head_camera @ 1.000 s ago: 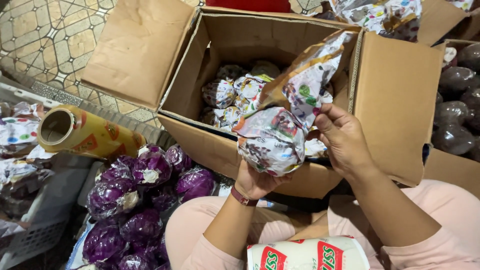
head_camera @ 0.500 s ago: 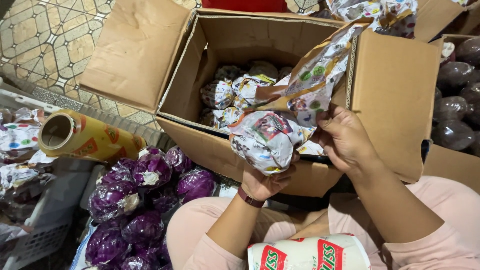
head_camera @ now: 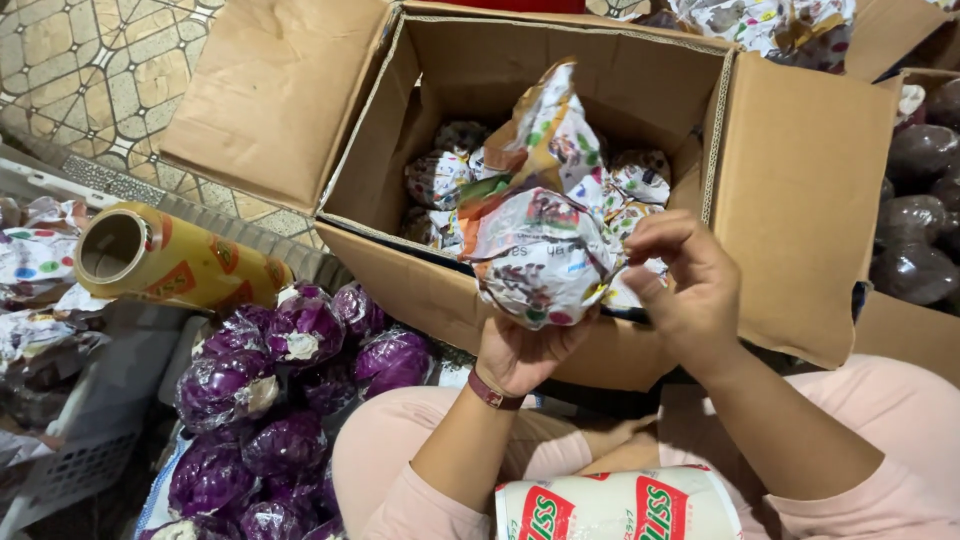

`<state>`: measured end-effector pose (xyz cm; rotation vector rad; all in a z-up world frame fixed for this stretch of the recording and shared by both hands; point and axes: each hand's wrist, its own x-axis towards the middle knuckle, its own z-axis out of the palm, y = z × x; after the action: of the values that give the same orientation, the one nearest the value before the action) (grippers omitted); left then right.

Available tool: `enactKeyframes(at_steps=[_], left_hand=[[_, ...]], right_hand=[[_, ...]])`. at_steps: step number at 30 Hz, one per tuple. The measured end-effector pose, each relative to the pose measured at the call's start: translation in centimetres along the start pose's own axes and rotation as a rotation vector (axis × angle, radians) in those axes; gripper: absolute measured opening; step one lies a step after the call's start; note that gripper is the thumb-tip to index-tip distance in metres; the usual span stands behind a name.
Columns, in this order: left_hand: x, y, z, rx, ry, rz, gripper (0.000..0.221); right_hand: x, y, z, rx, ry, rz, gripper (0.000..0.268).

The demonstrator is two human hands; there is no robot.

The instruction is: The person wraps individual heads of red cabbage in plastic film and places them into a cardboard box containing other wrapped cabbages.

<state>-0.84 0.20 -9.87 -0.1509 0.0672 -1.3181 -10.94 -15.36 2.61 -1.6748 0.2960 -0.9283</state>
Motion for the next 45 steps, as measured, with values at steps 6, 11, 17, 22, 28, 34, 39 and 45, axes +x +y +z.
enactKeyframes(at_steps=[6,11,17,22,28,34,39,45], left_hand=[[0.3,-1.2,0.0,0.042,0.002,0.040,0.061],[0.4,-1.3,-0.9,0.085,0.023,0.041,0.061],[0.5,-1.5,-0.9,0.082,0.037,0.049,0.058],[0.6,-1.7,-0.7,0.199,0.059,0.089,0.054],[0.0,-2.5,7.9,0.374,-0.023,0.127,0.040],[0.0,-1.7,3.6,0.399,0.061,0.140,0.054],[0.2,-1.7,5.5,0.346,0.083,0.148,0.047],[0.1,-1.5,5.6,0.400,0.164,0.139,0.042]], right_hand=[[0.1,-1.4,0.8,-0.187,0.005,-0.095,0.023],[-0.1,-1.2,0.3,-0.274,0.063,-0.099,0.013],[-0.7,1.3,0.4,-0.096,0.116,0.057,0.018],[-1.3,2.6,0.3,-0.005,0.181,0.133,0.019],[0.0,-1.0,1.3,-0.061,0.190,0.086,0.018],[-0.5,0.3,0.9,-0.088,0.145,0.062,0.016],[0.2,-1.0,0.8,-0.088,0.079,0.061,0.013],[0.1,-0.1,0.0,-0.091,0.086,0.082,0.011]])
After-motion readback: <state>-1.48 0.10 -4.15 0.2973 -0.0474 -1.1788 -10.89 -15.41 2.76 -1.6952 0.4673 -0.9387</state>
